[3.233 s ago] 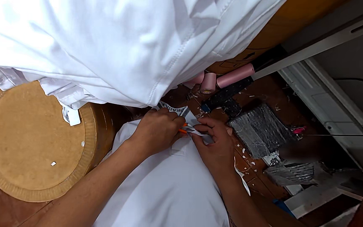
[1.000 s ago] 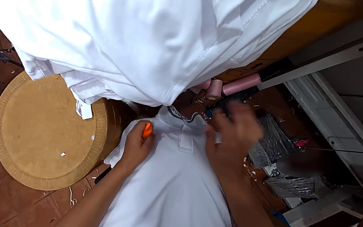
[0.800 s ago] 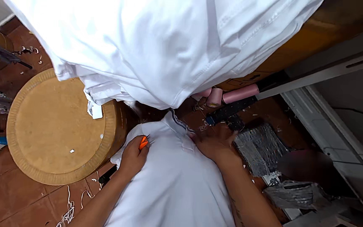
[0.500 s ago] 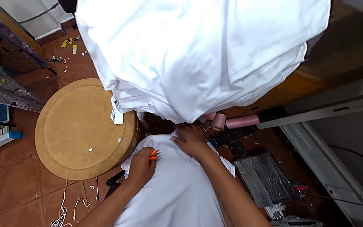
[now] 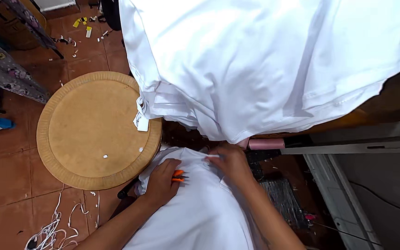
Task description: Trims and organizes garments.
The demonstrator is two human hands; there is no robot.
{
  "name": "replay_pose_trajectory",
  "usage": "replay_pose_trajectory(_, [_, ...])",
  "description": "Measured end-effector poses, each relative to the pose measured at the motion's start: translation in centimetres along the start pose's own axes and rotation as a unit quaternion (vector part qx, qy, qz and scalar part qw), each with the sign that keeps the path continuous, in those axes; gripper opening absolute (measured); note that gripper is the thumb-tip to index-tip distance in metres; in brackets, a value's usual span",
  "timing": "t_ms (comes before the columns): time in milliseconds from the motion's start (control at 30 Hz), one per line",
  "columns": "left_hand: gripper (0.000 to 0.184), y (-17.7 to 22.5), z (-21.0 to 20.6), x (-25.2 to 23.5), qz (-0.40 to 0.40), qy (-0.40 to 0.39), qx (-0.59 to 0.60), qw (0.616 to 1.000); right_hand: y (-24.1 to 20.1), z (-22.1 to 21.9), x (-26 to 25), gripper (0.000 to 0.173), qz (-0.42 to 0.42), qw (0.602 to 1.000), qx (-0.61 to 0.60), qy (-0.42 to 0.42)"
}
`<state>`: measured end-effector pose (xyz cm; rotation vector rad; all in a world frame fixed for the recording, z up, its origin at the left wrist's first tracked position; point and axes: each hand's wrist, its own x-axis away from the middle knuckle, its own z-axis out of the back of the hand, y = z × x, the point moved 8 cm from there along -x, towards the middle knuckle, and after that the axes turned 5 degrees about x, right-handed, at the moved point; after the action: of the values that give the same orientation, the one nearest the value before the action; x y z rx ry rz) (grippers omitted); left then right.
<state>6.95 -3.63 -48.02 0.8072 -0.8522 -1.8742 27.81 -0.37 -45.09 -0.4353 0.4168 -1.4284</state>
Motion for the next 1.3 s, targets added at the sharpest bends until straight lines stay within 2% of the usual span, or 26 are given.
replay_pose_trajectory(67, [0.049,1.5,0.3,-1.3,-0.049,-0.004,0.024,0.998,-2.1,1.5,4.0,0.011,0.037,0.997,-0.001,0.061])
replay_pose_trajectory(133, [0.051,2.4,-0.7,-2.2,-0.079,-0.063,0.046,0.994,-2.8,1.6,7.5,0.024,-0.004,0.997,-0.010,0.079])
replay_pose_trajectory(233, [0.025,3.2,-2.4,-2.3,-0.130,-0.134,0.031,0.982,-2.7,0.9,10.6,0.047,-0.089,0.992,-0.012,0.086])
replay_pose_trajectory(333, [0.021,3.7,-2.3,-1.6,-0.166,-0.158,0.008,0.973,-3.0,0.8,11.5,0.056,-0.120,0.989,-0.002,0.090])
replay_pose_trajectory(433, [0.020,4.0,-1.8,-1.0,-0.186,-0.148,-0.006,0.971,-3.8,0.3,10.7,0.048,-0.115,0.990,0.033,0.068])
replay_pose_trajectory(533, [0.019,3.9,-1.6,-0.9,-0.182,-0.143,-0.006,0.973,-4.6,-0.4,9.7,0.023,-0.098,0.991,0.062,0.072])
replay_pose_trajectory(600, [0.018,3.8,-1.6,-1.0,-0.174,-0.147,-0.007,0.974,-5.2,-0.7,9.5,0.016,-0.089,0.988,0.087,0.090])
replay_pose_trajectory(733, [0.020,3.5,-2.0,-1.4,-0.136,-0.167,-0.006,0.977,-5.6,-0.5,9.8,0.020,-0.082,0.981,0.115,0.134])
replay_pose_trajectory(867, [0.022,3.9,-1.7,-2.3,-0.107,-0.194,-0.039,0.974,-4.7,-0.3,10.2,0.022,-0.117,0.982,0.073,0.131])
replay_pose_trajectory(967, [0.027,5.2,-1.0,-3.1,-0.160,-0.195,-0.085,0.964,-3.9,-0.2,10.5,0.024,-0.145,0.982,0.043,0.117])
replay_pose_trajectory(1100, [0.020,7.7,-0.9,-3.9,-0.221,-0.222,-0.150,0.938,-3.8,-0.4,10.6,0.024,-0.150,0.981,0.032,0.115])
replay_pose_trajectory(1300, [0.013,9.6,-2.4,-4.3,-0.259,-0.261,-0.201,0.908,-4.0,-0.4,10.5,0.023,-0.143,0.980,0.035,0.135])
